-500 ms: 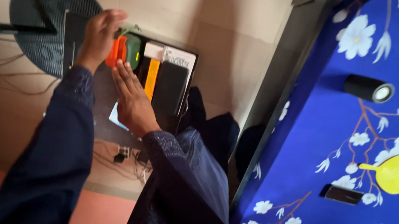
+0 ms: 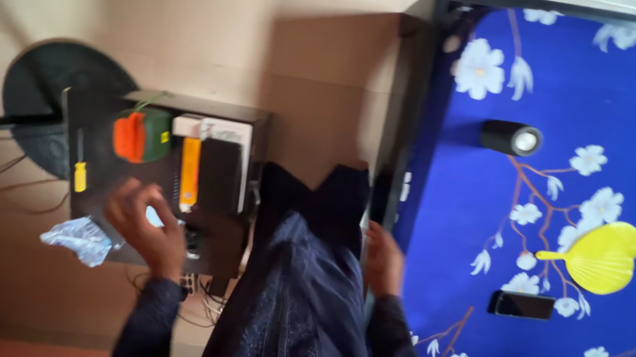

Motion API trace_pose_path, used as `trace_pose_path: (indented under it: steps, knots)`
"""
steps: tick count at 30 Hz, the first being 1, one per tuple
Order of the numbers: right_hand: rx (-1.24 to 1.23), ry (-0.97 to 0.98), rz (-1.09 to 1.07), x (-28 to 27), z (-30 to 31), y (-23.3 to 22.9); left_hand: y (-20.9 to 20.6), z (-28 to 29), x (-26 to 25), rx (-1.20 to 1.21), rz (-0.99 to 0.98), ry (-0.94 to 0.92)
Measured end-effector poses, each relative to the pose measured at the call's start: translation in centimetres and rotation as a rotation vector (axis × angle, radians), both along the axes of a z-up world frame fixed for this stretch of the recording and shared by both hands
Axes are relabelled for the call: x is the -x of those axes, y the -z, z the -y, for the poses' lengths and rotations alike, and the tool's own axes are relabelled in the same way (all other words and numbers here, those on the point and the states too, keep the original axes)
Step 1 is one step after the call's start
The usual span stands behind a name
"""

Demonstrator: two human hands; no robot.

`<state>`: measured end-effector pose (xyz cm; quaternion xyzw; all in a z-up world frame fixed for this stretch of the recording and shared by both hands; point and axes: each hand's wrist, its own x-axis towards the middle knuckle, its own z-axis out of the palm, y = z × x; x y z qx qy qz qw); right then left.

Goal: The person organizes items on a small black table and a blue floral cabinet. They open a drawer, place a white cable inside, and close it. They then move a notebook, a plastic bag, a screwdriver, and a charger onto the table. They inspect a green and orange speaker and a black cylindrical speaker, placing them on the table. Finally, they pick up a yellow fan and a red-capped bottle, then open the drawer again.

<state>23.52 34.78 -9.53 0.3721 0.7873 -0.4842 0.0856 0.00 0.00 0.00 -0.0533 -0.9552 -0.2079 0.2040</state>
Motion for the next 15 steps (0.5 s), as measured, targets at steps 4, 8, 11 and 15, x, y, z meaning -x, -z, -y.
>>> trace_pose_path:
  steps: [4, 8, 11, 15]
  knots:
    - [-0.300, 0.104, 0.182, -11.4, -11.6, 5.6, 0.8, -9.3, -4.1, -0.211, 0.277, 0.144]
    - [-0.401, 0.193, 0.502, -15.8, -21.9, 13.6, 7.3, -18.4, -8.4, -0.324, 0.842, 0.383]
    - [-0.450, 0.224, 0.261, -9.0, -25.9, 13.5, 12.7, -24.1, -10.5, -0.487, 1.150, 0.386]
    - [-0.571, 0.121, -0.218, 6.6, -26.9, 6.2, 18.0, -30.1, -10.8, -0.500, 1.262, 0.297]
